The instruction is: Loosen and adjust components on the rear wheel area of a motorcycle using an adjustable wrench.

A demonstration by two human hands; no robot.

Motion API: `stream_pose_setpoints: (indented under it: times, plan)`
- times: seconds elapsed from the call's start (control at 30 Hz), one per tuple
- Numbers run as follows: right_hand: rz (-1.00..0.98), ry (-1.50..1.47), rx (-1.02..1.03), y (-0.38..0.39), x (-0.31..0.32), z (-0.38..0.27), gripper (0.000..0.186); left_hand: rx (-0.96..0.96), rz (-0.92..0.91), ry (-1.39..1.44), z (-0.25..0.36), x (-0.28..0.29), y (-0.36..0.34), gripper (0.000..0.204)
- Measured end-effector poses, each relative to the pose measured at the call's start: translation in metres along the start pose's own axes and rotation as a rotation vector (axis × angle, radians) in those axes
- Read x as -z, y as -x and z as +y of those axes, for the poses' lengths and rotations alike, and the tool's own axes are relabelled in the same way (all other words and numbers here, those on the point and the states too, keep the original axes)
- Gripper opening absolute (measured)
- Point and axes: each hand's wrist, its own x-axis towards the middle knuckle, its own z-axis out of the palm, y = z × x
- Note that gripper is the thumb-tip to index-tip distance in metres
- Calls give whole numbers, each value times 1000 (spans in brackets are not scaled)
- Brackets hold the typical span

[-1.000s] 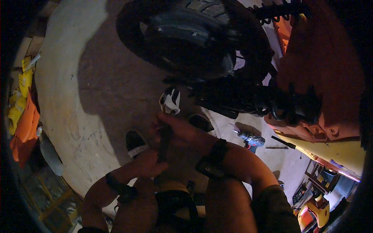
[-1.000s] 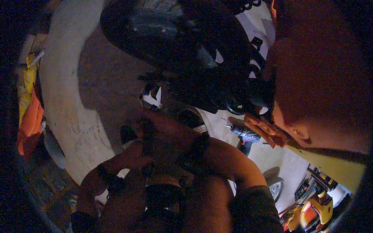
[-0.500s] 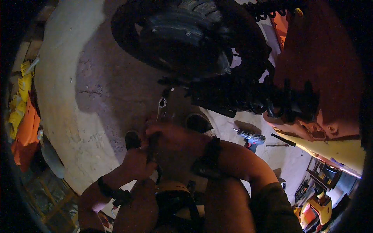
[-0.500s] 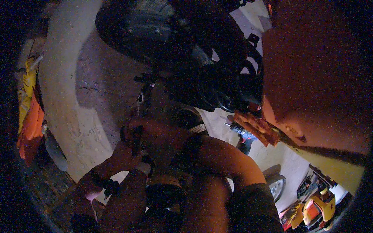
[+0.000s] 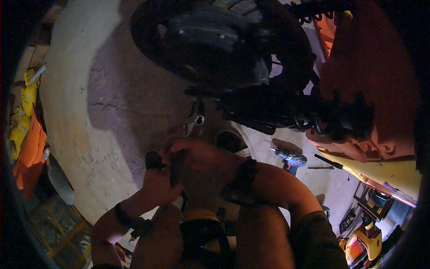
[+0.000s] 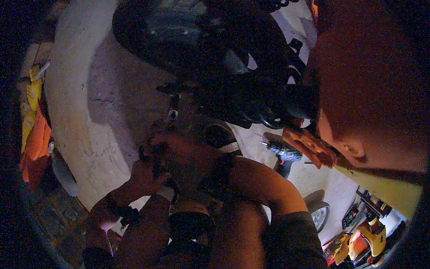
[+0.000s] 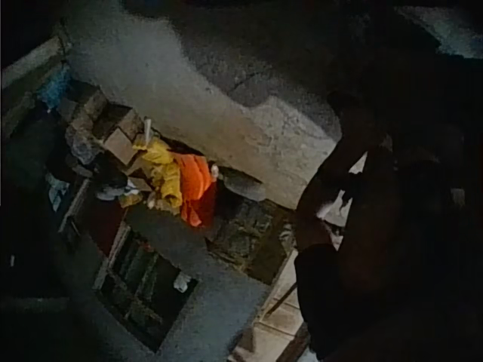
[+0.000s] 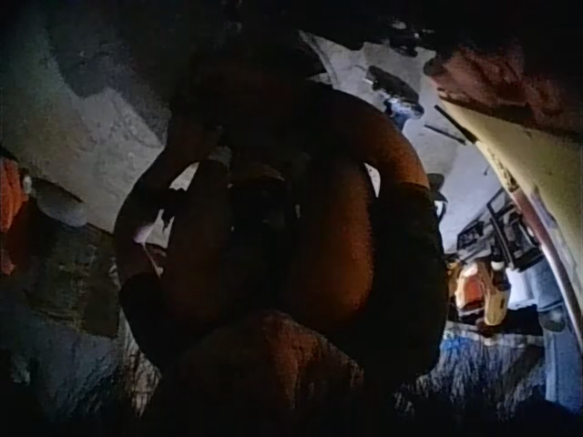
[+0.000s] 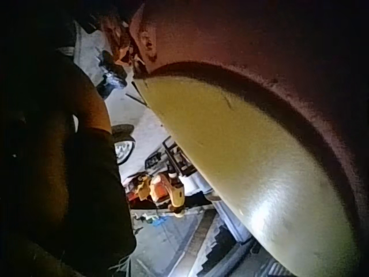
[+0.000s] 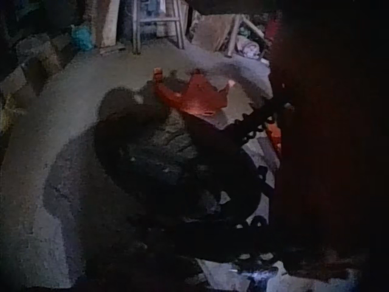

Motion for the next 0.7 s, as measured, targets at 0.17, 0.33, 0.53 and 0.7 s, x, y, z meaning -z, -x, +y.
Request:
stream_pose_setpoints:
  times: [0.17,0.33,0.53,0.7]
  plan:
    - [-56,111,71,0,-6,-3,43,-40,111,-68,-3,0,4,62]
    - [-117,193,108,-2,-9,-3,17,-13,135,55,-2,1,8,57]
    - [-116,14,19,4,-31,-15,23,-61,112,117,-2,5,10,85]
    - [-114,4,66,4,-26,-11,38,-35,87,60,-4,3,12,90]
